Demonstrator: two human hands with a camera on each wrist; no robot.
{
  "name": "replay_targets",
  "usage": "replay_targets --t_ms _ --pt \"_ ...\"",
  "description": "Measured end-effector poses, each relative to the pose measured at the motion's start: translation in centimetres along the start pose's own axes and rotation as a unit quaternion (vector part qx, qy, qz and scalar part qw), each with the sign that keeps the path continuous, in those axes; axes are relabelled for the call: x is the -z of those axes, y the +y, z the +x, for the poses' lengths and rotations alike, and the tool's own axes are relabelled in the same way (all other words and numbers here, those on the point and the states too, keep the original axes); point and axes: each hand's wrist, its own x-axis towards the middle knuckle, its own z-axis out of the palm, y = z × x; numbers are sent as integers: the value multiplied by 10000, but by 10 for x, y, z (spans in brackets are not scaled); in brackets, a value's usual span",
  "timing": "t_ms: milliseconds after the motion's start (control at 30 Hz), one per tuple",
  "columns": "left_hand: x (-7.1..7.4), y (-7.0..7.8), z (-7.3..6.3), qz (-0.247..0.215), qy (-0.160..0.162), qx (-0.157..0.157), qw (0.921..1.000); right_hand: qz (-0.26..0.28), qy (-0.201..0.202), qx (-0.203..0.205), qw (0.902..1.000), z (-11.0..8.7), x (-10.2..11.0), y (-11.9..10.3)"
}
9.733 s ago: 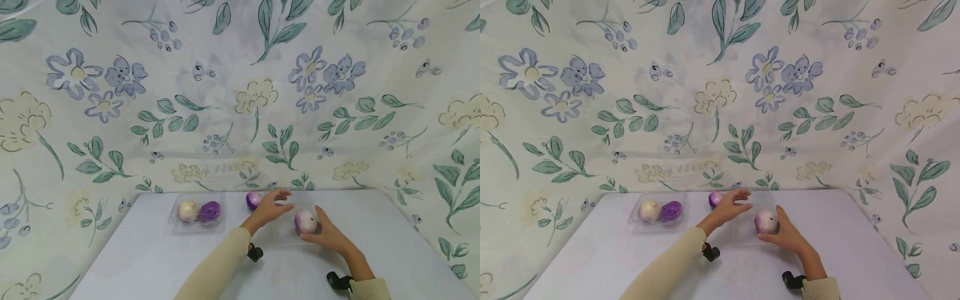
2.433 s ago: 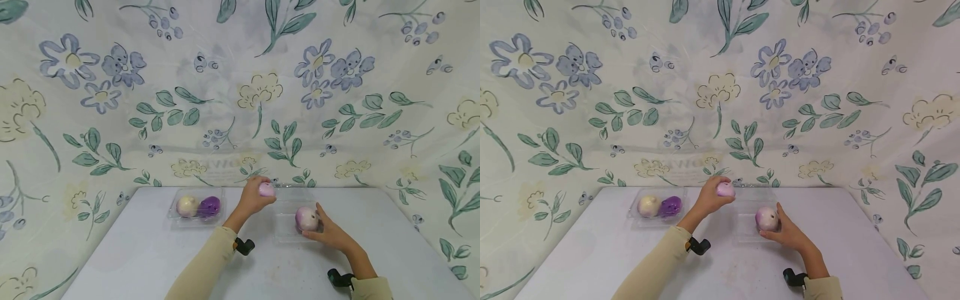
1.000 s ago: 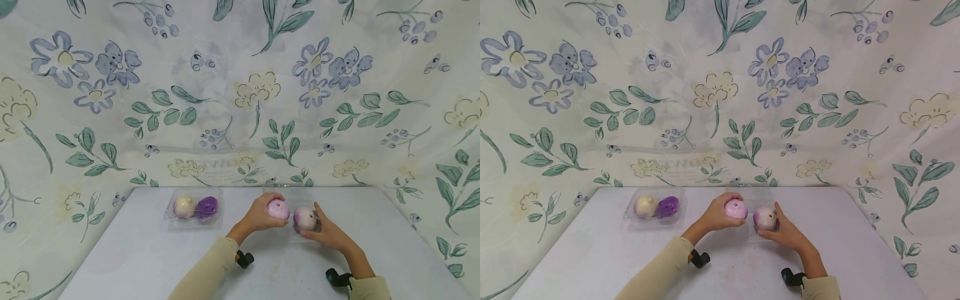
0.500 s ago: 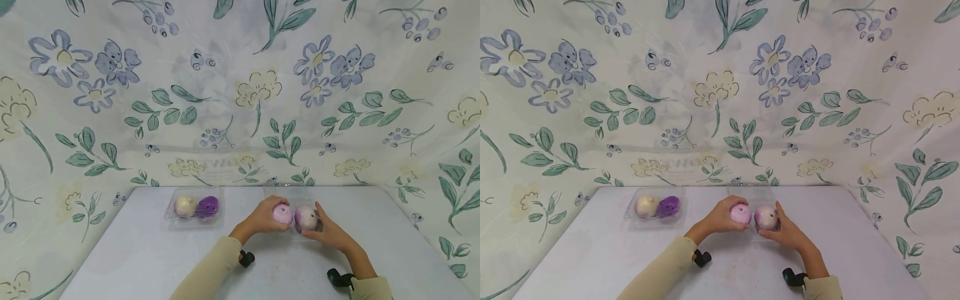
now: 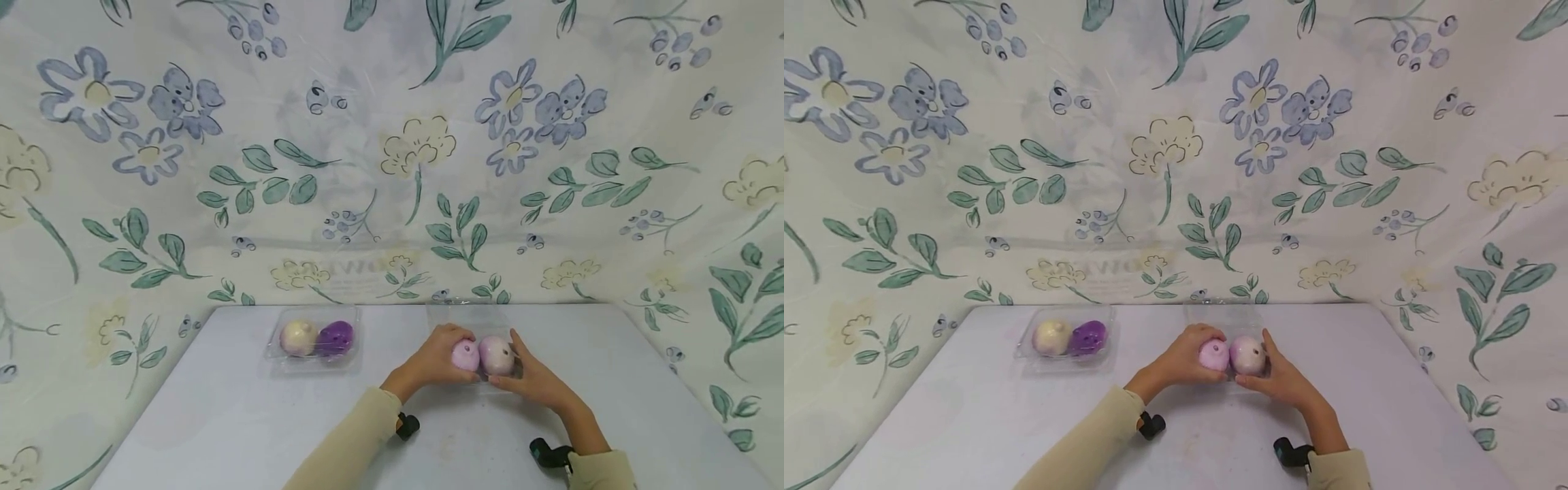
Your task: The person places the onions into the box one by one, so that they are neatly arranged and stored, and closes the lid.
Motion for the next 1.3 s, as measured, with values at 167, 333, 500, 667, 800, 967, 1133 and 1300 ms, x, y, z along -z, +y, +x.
replay_targets --t_ms 167,333,500,667,800,967,1133,1300 --pt "1 2 -1 53 -166 359 9992 -66 34 50 10000 0 1 -3" --pt "6 4 2 177 -308 264 9990 -50 71 97 9999 1 4 -4" --pt "9 4 3 263 -385 96 9989 41 31 90 9999 3 4 -2" --pt "8 2 1 293 -445 111 9985 102 2 77 9999 3 2 -1" --pt "7 1 -3 193 -396 119 9990 113 -16 65 9999 2 0 -1" --pt "8 1 -6 71 -360 69 9993 25 12 92 10000 0 -1 -1" --pt "10 1 -8 52 -411 59 9991 -9 43 116 9999 -1 -2 -2" --pt "9 1 -9 14 -449 61 9990 -50 82 109 9999 -1 -3 -2"
